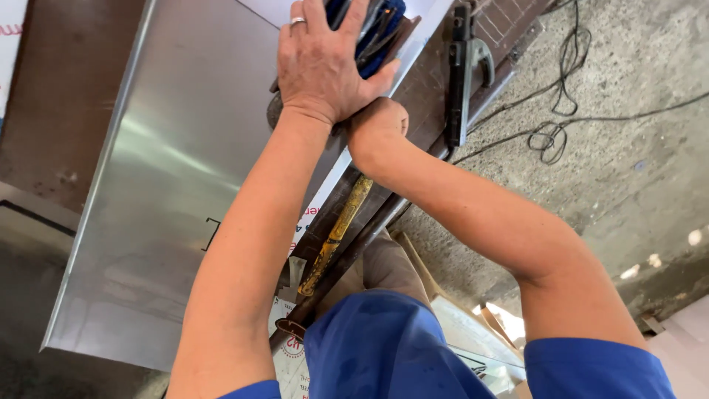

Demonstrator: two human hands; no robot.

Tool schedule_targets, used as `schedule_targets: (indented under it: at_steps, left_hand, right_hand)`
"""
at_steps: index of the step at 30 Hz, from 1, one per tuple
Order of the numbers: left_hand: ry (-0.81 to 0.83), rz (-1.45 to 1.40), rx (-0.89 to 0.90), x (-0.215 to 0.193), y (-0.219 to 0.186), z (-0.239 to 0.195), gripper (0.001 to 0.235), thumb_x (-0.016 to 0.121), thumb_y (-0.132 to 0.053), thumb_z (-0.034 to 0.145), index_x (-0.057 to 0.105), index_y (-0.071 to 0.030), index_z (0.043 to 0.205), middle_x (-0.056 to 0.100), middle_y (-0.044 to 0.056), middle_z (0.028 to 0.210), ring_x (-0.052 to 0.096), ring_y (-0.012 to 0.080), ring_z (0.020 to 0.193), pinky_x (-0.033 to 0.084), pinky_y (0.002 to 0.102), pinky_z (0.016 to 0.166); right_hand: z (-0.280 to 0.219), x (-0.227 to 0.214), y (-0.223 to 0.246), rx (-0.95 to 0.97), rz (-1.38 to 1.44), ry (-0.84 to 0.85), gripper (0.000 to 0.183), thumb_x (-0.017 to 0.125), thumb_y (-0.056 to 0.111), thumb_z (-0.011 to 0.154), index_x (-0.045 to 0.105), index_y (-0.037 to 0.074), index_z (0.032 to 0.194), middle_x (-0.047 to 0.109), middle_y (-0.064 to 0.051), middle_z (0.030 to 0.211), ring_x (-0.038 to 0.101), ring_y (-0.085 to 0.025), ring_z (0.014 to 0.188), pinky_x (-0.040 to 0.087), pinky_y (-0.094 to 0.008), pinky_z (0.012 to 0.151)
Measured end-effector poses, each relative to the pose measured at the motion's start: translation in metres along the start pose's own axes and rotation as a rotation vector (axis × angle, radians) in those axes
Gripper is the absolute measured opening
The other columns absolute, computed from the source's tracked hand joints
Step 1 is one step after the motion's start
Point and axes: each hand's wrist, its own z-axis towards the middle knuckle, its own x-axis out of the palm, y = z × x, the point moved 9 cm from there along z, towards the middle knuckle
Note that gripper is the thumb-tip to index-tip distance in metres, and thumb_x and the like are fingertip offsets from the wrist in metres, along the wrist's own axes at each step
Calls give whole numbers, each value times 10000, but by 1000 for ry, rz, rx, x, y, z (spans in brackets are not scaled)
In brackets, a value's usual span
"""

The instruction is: The person positions a stainless steel sheet on a workbench, clamps a metal strip along its edge with locking pliers, taps it with a hammer, and takes measurements with a tape measure. They then use a stick welding electrode holder to weld along the strip, producing sparks as they work along the seam.

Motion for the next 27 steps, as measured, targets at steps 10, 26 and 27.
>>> schedule_targets:
  at_steps: [10,26,27]
  left_hand:
    - [20,11,-12,0,-1,2,871,808,-702,807,524,-238,1488,498,206,1195,536,380,1124,462,504,871]
    - [20,9,-10,2,1,3,785,817,-695,809,591,-220,1391,529,193,1135,579,375,1009,482,504,828]
    - [39,7,-18,4,2,2,769,816,-705,816,603,-218,1371,538,188,1123,583,372,986,485,505,833]
  right_hand:
    - [-11,-9,0,30,77,-105,250,753,145,751,797,156,997,772,-21,943,747,-226,716,499,-403,356]
    - [-30,-16,11,-155,91,26,314,688,148,872,752,121,1179,736,-53,1170,726,-255,1019,607,-435,603]
    - [-31,-15,13,-189,123,16,286,664,160,911,760,128,1178,743,-61,1179,724,-259,1049,608,-429,681]
